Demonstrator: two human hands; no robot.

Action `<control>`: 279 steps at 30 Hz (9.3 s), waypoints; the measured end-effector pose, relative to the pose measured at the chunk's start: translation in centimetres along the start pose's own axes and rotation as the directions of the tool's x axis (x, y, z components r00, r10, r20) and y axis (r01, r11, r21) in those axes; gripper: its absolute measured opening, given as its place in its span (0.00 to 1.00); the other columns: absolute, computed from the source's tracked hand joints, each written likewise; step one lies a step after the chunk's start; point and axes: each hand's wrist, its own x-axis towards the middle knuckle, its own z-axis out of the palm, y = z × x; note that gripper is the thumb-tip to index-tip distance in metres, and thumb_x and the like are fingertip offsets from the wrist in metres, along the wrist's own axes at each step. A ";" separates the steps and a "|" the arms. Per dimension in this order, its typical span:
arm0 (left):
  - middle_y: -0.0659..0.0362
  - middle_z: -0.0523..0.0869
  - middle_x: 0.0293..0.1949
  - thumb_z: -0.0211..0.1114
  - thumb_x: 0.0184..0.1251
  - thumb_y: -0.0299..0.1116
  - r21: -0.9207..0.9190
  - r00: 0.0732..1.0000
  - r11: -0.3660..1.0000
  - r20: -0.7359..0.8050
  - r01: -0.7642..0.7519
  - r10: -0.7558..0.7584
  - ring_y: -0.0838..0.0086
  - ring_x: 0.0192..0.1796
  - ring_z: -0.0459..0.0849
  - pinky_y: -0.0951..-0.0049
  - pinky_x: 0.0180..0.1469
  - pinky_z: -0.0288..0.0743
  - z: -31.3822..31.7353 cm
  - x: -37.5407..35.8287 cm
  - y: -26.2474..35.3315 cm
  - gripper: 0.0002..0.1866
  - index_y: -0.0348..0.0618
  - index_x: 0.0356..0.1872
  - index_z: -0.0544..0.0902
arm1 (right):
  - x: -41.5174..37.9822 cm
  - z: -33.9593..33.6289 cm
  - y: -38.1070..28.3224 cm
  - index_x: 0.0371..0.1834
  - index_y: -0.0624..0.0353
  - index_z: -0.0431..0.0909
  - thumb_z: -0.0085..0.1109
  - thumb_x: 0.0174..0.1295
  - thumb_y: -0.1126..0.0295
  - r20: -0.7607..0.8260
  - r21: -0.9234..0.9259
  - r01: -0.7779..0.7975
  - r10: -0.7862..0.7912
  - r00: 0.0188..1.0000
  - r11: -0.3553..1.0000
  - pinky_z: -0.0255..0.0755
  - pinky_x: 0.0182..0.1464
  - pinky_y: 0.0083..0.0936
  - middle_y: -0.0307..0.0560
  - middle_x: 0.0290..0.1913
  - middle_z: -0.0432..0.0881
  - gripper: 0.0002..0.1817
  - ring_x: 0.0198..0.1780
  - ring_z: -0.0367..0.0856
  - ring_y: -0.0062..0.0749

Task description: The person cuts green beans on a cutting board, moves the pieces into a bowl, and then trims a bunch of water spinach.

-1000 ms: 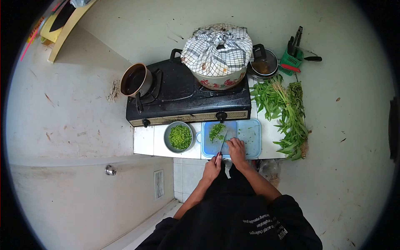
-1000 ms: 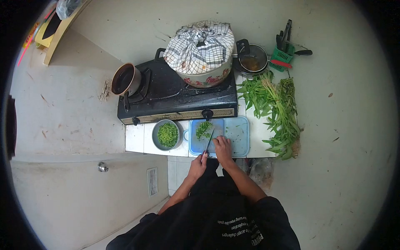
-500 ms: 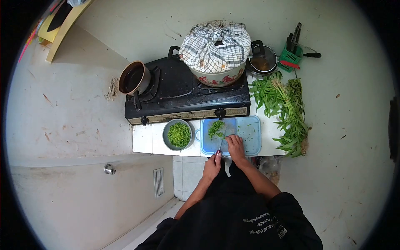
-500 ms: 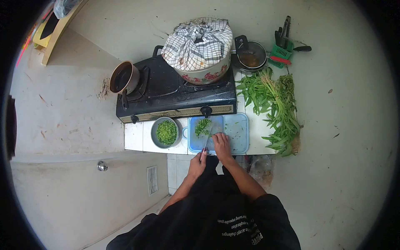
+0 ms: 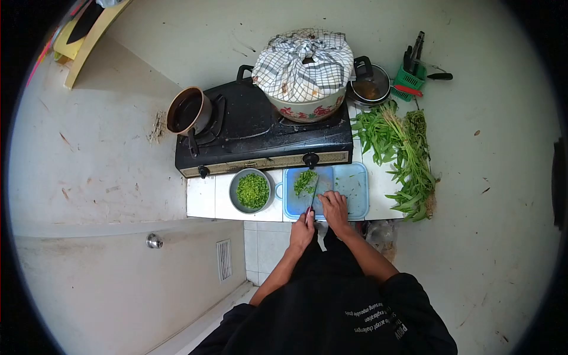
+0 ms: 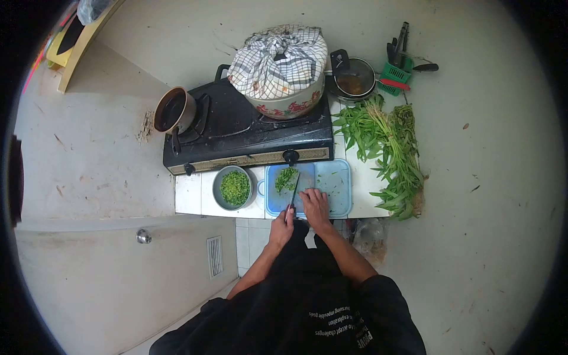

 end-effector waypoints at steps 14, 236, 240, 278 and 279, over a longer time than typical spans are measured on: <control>0.31 0.84 0.34 0.49 0.79 0.51 -0.002 0.999 1.000 -0.023 -0.025 0.025 0.34 0.42 0.84 0.43 0.45 0.76 0.9 0.2 0.3 0.26 0.32 0.45 0.81 | -0.7 -1.6 -1.2 0.56 0.50 0.83 0.63 0.63 0.65 0.022 -0.037 -0.086 0.087 0.996 0.996 0.63 0.58 0.44 0.46 0.56 0.75 0.17 0.59 0.70 0.45; 0.35 0.86 0.32 0.56 0.75 0.43 -0.109 0.982 0.981 0.084 -0.162 0.171 0.35 0.37 0.84 0.39 0.43 0.77 -10.6 2.7 -8.7 0.19 0.32 0.41 0.77 | 14.6 7.8 -18.1 0.57 0.58 0.83 0.56 0.68 0.77 0.501 0.473 -0.391 0.124 0.856 0.789 0.77 0.51 0.28 0.51 0.54 0.84 0.16 0.51 0.85 0.36; 0.36 0.86 0.35 0.57 0.73 0.42 -0.101 0.982 0.986 0.121 -0.134 0.146 0.36 0.40 0.84 0.40 0.47 0.77 -11.4 2.7 -8.1 0.19 0.31 0.41 0.79 | 14.7 7.3 -19.5 0.53 0.57 0.85 0.56 0.64 0.79 0.462 0.338 -0.189 0.013 0.887 0.922 0.77 0.54 0.36 0.50 0.56 0.83 0.16 0.54 0.83 0.46; 0.35 0.86 0.39 0.52 0.78 0.52 -0.164 0.936 0.973 0.286 -0.161 0.204 0.39 0.50 0.84 0.49 0.51 0.77 -6.7 5.2 -4.8 0.26 0.35 0.46 0.84 | 5.0 -3.5 -12.3 0.53 0.66 0.82 0.53 0.70 0.75 0.152 0.530 -0.301 0.260 0.954 0.793 0.77 0.51 0.32 0.55 0.45 0.85 0.13 0.47 0.86 0.48; 0.35 0.86 0.38 0.51 0.78 0.52 -0.156 0.938 0.978 0.298 -0.137 0.179 0.39 0.50 0.84 0.50 0.51 0.77 -7.0 5.2 -5.0 0.27 0.34 0.46 0.84 | 5.1 -3.5 -12.1 0.52 0.66 0.82 0.53 0.70 0.76 0.135 0.531 -0.295 0.265 0.955 0.794 0.77 0.52 0.32 0.55 0.45 0.85 0.12 0.47 0.86 0.48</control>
